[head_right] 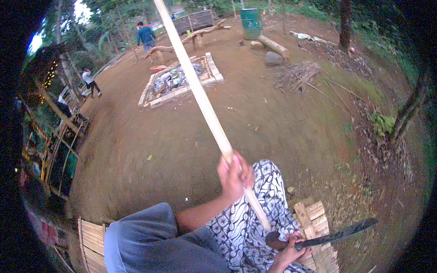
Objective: The person sits on a bamboo mat and uses a large knife to shave and smooth a long, thin piece of wood. They hold the wood with one hand and repeatedly scrape the blade along its length to remove splinters and shape the surface.
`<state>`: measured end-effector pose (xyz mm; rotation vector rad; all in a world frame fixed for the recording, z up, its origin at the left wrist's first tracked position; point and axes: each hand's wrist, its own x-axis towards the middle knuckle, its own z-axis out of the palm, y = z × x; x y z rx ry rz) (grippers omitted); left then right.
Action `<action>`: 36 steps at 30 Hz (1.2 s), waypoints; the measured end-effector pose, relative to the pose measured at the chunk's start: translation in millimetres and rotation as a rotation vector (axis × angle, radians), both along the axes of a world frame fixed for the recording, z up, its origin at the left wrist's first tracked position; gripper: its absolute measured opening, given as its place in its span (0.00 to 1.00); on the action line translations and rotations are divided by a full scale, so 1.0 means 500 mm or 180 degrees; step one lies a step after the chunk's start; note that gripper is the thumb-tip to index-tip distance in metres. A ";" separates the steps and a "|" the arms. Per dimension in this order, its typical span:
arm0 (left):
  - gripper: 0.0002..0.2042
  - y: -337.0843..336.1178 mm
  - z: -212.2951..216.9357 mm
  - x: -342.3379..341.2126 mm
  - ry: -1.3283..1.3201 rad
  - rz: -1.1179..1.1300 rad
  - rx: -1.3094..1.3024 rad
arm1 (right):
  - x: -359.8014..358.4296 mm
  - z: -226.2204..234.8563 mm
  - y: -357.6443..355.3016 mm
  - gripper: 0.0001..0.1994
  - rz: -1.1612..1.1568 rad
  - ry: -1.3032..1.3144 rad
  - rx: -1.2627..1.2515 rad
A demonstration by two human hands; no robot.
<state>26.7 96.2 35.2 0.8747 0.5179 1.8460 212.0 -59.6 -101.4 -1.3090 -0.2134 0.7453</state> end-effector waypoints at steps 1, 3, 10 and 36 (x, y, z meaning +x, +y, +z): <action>0.08 0.016 0.018 -0.020 -0.0005 0.0042 -0.0049 | -0.001 0.009 -0.005 0.09 -0.0099 0.0116 -0.0040; 0.09 0.049 0.031 -0.048 -0.0056 -0.0052 -0.0228 | 0.037 -0.043 -0.015 0.11 -0.0172 -0.0017 0.0078; 0.18 0.049 0.031 -0.067 0.0536 -0.0917 -0.0367 | 0.118 -0.030 -0.034 0.12 0.0104 -0.0992 -0.0043; 0.22 -0.125 -0.183 0.033 0.1296 -0.2982 -0.1667 | 0.050 0.026 -0.039 0.16 0.0786 -0.3340 -0.1119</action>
